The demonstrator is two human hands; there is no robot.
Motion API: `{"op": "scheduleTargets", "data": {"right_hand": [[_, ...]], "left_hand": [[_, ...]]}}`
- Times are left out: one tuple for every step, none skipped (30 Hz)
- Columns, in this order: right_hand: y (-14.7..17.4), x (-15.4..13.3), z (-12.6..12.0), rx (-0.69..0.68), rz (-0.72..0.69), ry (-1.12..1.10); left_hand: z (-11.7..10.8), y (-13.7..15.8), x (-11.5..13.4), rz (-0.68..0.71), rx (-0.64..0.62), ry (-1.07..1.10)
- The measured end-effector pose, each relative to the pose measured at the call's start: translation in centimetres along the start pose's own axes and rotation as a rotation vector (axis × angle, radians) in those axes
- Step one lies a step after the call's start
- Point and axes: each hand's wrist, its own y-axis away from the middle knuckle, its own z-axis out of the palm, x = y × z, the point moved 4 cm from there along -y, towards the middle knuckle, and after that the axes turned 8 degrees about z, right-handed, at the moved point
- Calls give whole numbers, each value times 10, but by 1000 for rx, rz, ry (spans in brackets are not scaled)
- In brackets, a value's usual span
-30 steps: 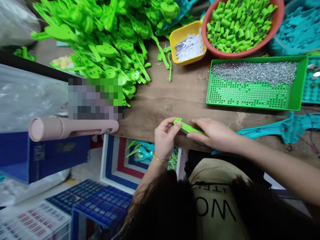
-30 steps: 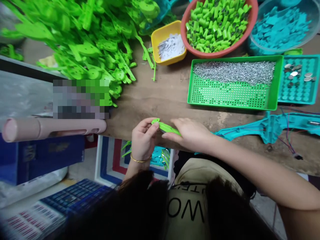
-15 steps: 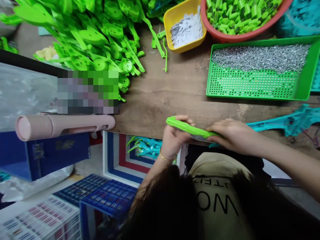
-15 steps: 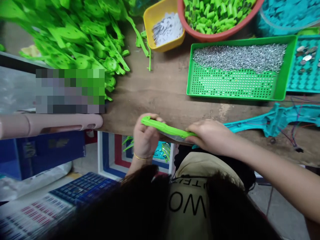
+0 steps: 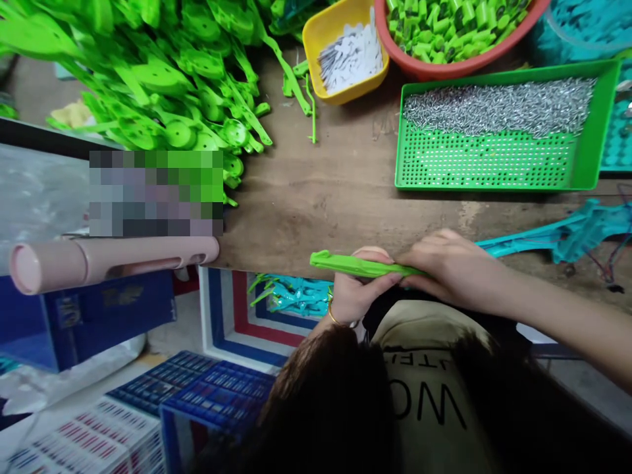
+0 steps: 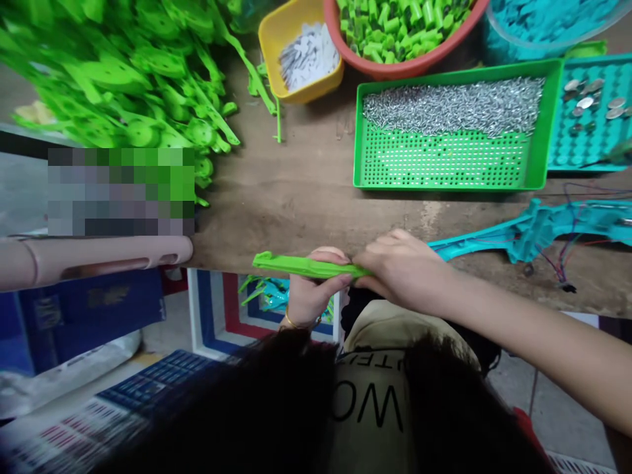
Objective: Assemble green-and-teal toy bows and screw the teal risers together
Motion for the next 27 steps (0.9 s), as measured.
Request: {"op": "scheduleTargets", "data": {"right_hand": [[2,1,-3,6,4,61],[5,1,-5,2,7,112],[7,1,-7,-11,10,145],[9,1,-8,-31,9,158],[11,1,-8,-53,5,158],[13,0,-8,-64,5,152],[13,-1,-8,-61,11,149],[14,-2,-8,-49,19,147],[14,-3,-8,-34,25,143],[14,-3,-7,-25,27,135],[13,-4,-7,-20,24,122],[13,-4,-6,-20,18,104],[13,-3,-6,-20,9,85],[13,-3,-6,-17,-4,66],[13,-2,-7,-10,-19,49],[14,0,-9,3,-33,40],[15,1,-11,22,-42,44],[16,2,-13,42,-46,60],[17,2,-15,61,-43,87],[18,2,-17,83,-34,117],[18,0,-18,105,-23,136],[18,-3,-19,128,-17,133],[17,-7,-20,149,-17,105],[16,-12,-19,166,-23,56],[15,-17,-18,179,-29,0],[13,-22,-15,186,-33,-54],[11,-25,-12,190,-34,-95]], "left_hand": [[-2,0,0,4,-17,-14],[-3,0,-2,10,-32,-18],[-2,1,-3,16,-44,-6],[0,3,-6,23,-59,15],[4,4,-8,31,-72,33],[9,6,-10,42,-76,36],[13,8,-11,54,-67,19],[18,11,-12,69,-47,-16],[22,13,-12,84,-23,-60],[25,15,-11,98,-1,-98],[28,16,-9,107,20,-123],[30,17,-8,112,26,-135],[30,17,-7,118,26,-138],[30,16,-6,126,21,-136],[28,15,-4,136,9,-127],[26,13,-3,143,-20,-114],[22,10,-1,154,-51,-92],[16,7,2,163,-71,-62],[10,4,5,167,-79,-34],[3,1,9,170,-82,-16],[-4,-2,14,173,-82,-14],[-10,-5,18,177,-87,-29],[-14,-7,23,184,-104,-56],[-17,-9,28,194,-138,-87],[-18,-10,32,211,-171,-112],[-18,-10,35,228,-190,-130],[-18,-10,37,239,-197,-142]]}}
